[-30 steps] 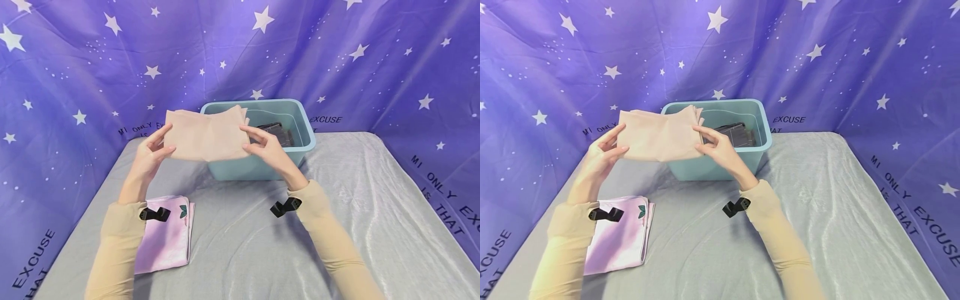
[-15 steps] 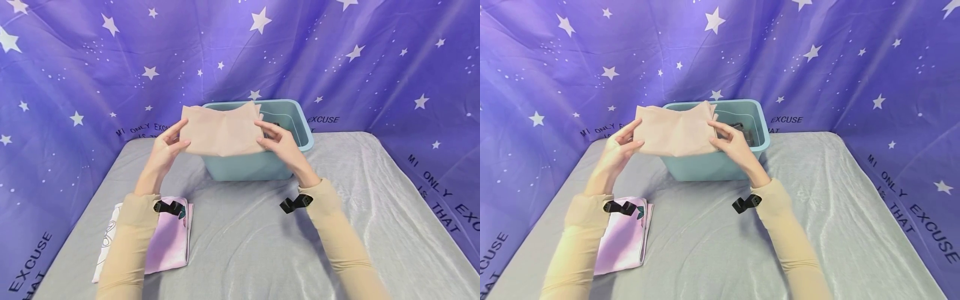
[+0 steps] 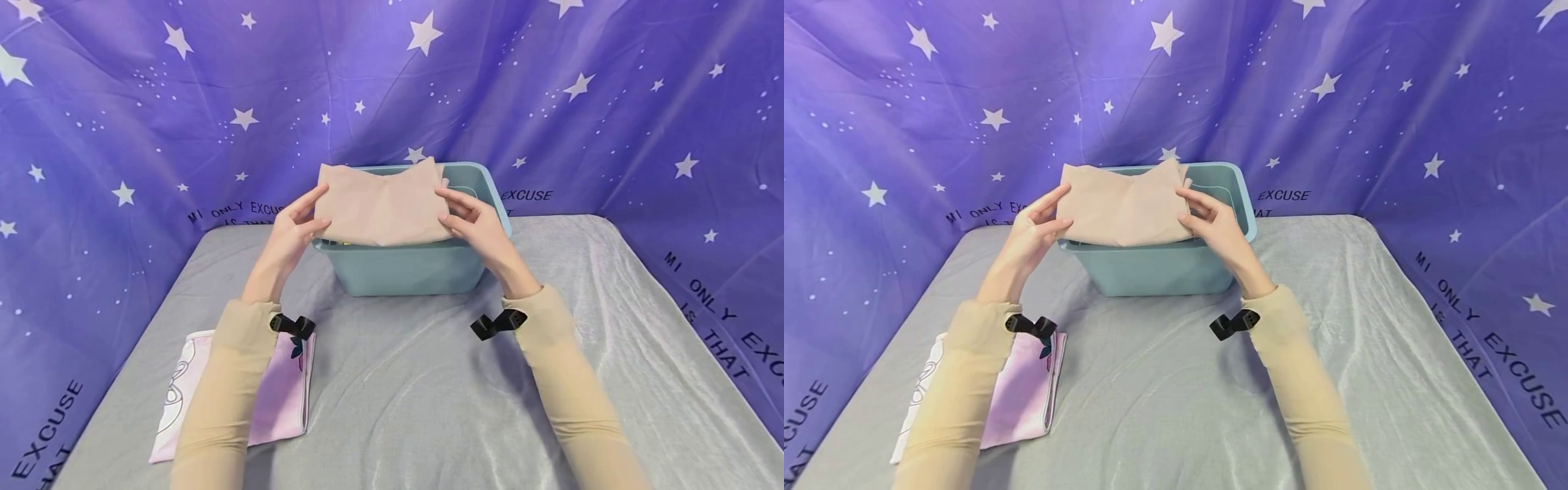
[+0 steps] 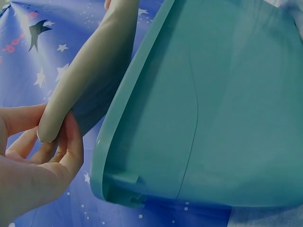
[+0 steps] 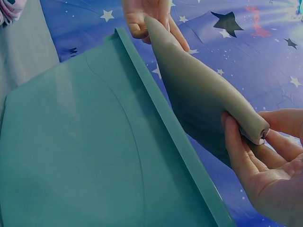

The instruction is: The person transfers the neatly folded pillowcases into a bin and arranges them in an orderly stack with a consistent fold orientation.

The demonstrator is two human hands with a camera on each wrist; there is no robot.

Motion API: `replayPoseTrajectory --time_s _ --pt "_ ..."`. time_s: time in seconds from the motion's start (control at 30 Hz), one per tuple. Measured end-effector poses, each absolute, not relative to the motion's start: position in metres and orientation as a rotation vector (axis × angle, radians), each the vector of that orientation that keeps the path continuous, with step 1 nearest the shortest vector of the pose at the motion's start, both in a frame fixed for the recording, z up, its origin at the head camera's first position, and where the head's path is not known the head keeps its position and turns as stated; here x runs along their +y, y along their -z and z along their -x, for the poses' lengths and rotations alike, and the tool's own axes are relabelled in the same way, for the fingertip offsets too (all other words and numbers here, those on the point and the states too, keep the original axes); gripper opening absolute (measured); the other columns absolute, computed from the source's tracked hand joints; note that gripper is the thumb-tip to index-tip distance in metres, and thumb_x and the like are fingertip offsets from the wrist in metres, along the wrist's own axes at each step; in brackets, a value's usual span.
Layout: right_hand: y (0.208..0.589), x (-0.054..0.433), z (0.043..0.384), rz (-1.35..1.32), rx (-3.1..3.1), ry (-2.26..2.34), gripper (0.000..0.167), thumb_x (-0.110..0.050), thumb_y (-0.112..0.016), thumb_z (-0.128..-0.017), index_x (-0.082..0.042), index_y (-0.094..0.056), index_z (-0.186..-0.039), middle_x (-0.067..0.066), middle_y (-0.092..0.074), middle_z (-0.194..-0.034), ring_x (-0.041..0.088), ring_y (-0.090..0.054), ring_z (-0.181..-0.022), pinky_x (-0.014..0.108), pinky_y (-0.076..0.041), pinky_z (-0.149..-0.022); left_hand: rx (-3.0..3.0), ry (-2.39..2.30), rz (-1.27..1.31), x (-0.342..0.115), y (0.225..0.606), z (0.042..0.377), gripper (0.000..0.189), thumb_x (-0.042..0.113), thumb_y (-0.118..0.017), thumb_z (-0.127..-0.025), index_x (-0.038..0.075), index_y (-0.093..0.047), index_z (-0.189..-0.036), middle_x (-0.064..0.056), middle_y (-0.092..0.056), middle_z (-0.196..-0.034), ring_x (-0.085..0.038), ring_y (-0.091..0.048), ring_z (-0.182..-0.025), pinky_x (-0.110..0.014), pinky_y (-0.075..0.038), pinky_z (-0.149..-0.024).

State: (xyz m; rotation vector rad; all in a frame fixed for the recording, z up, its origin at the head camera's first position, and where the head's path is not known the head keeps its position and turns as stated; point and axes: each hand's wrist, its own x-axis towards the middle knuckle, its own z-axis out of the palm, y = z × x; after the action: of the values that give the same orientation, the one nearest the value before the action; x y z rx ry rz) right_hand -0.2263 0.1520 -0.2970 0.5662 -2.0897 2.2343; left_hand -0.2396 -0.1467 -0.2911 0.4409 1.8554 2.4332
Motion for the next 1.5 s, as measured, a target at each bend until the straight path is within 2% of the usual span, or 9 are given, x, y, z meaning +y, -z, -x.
replayPoseTrajectory --time_s 0.23,0.57,0.83,0.97,1.07,1.17,1.3,1.4,1.5 --pt "0.293 0.161 0.231 -0.503 -2.115 -2.256 0.043 -0.007 -0.059 -0.084 -0.010 -0.050 -0.126 0.013 -0.045 -0.130 0.010 -0.051 -0.104 0.017 -0.045 -0.069 1.889 -2.383 -0.424 -0.138 0.288 0.247 0.057 -0.014 -0.047 -0.082 0.007 -0.038 -0.134 -0.004 -0.034 -0.140 -0.005 -0.042 -0.068 -0.014 -0.036 -0.056" --pt "0.288 0.171 0.238 -0.371 -2.160 -2.303 0.047 -0.009 -0.060 -0.083 -0.011 -0.048 -0.128 0.014 -0.042 -0.133 0.012 -0.050 -0.106 0.017 -0.045 -0.073 1.994 -2.293 -0.361 -0.126 0.286 0.259 0.056 -0.009 -0.049 -0.083 0.012 -0.040 -0.134 0.003 -0.032 -0.141 -0.011 -0.038 -0.112 -0.017 -0.038 -0.068" --pt "0.283 0.177 0.246 -0.339 -2.204 -2.325 0.047 -0.008 -0.057 -0.086 -0.010 -0.044 -0.131 0.014 -0.039 -0.134 0.011 -0.048 -0.105 0.017 -0.046 -0.070 2.011 -2.277 -0.305 -0.118 0.287 0.268 0.055 -0.008 -0.050 -0.083 0.012 -0.041 -0.133 0.000 -0.033 -0.140 -0.011 -0.041 -0.100 -0.016 -0.031 -0.057" --pt "0.281 0.178 0.249 -0.325 -2.197 -2.355 0.046 -0.005 -0.054 -0.087 -0.008 -0.042 -0.131 0.011 -0.041 -0.131 0.007 -0.050 -0.092 0.017 -0.044 -0.065 2.024 -2.259 -0.275 -0.115 0.287 0.272 0.055 -0.009 -0.049 -0.083 0.011 -0.041 -0.133 -0.001 -0.034 -0.140 -0.009 -0.042 -0.099 -0.014 -0.032 -0.056" --pt "0.280 0.180 0.252 -0.323 -2.196 -2.384 0.047 -0.004 -0.053 -0.087 -0.007 -0.041 -0.132 0.010 -0.040 -0.132 0.004 -0.049 -0.085 0.018 -0.042 -0.063 1.999 -2.258 -0.255 -0.113 0.287 0.275 0.055 -0.010 -0.047 -0.084 0.011 -0.039 -0.134 -0.002 -0.032 -0.141 -0.009 -0.040 -0.109 -0.014 -0.039 -0.067" --pt "0.280 0.182 0.255 -0.316 -2.204 -2.417 0.048 -0.003 -0.052 -0.087 -0.006 -0.038 -0.134 0.011 -0.035 -0.135 0.003 -0.046 -0.074 0.018 -0.041 -0.063 1.998 -2.254 -0.227 -0.111 0.288 0.277 0.056 -0.011 -0.047 -0.083 0.011 -0.040 -0.134 -0.001 -0.033 -0.141 -0.008 -0.044 -0.103 -0.013 -0.038 -0.061" --pt "0.279 0.183 0.257 -0.290 -2.225 -2.440 0.048 -0.002 -0.050 -0.088 -0.006 -0.036 -0.134 0.008 -0.035 -0.133 0.003 -0.035 -0.052 0.019 -0.038 -0.060 2.043 -2.231 -0.188 -0.109 0.289 0.279 0.055 -0.011 -0.049 -0.082 0.011 -0.043 -0.132 -0.001 -0.035 -0.139 -0.005 -0.043 -0.075 -0.015 -0.025 -0.046" --pt "0.279 0.183 0.259 -0.262 -2.258 -2.433 0.048 -0.003 -0.049 -0.088 -0.007 -0.037 -0.135 0.006 -0.037 -0.127 0.004 -0.030 -0.047 0.019 -0.038 -0.060 2.068 -2.210 -0.157 -0.108 0.289 0.281 0.055 -0.011 -0.050 -0.082 0.012 -0.044 -0.132 -0.002 -0.037 -0.138 -0.006 -0.042 -0.073 -0.016 -0.022 -0.044" --pt "0.279 0.184 0.261 -0.235 -2.271 -2.439 0.047 -0.002 -0.049 -0.088 -0.007 -0.038 -0.134 0.004 -0.042 -0.115 0.006 -0.029 -0.046 0.020 -0.038 -0.059 2.076 -2.189 -0.126 -0.107 0.289 0.282 0.055 -0.011 -0.050 -0.082 0.013 -0.044 -0.132 -0.002 -0.037 -0.138 -0.008 -0.044 -0.088 -0.016 -0.024 -0.045"
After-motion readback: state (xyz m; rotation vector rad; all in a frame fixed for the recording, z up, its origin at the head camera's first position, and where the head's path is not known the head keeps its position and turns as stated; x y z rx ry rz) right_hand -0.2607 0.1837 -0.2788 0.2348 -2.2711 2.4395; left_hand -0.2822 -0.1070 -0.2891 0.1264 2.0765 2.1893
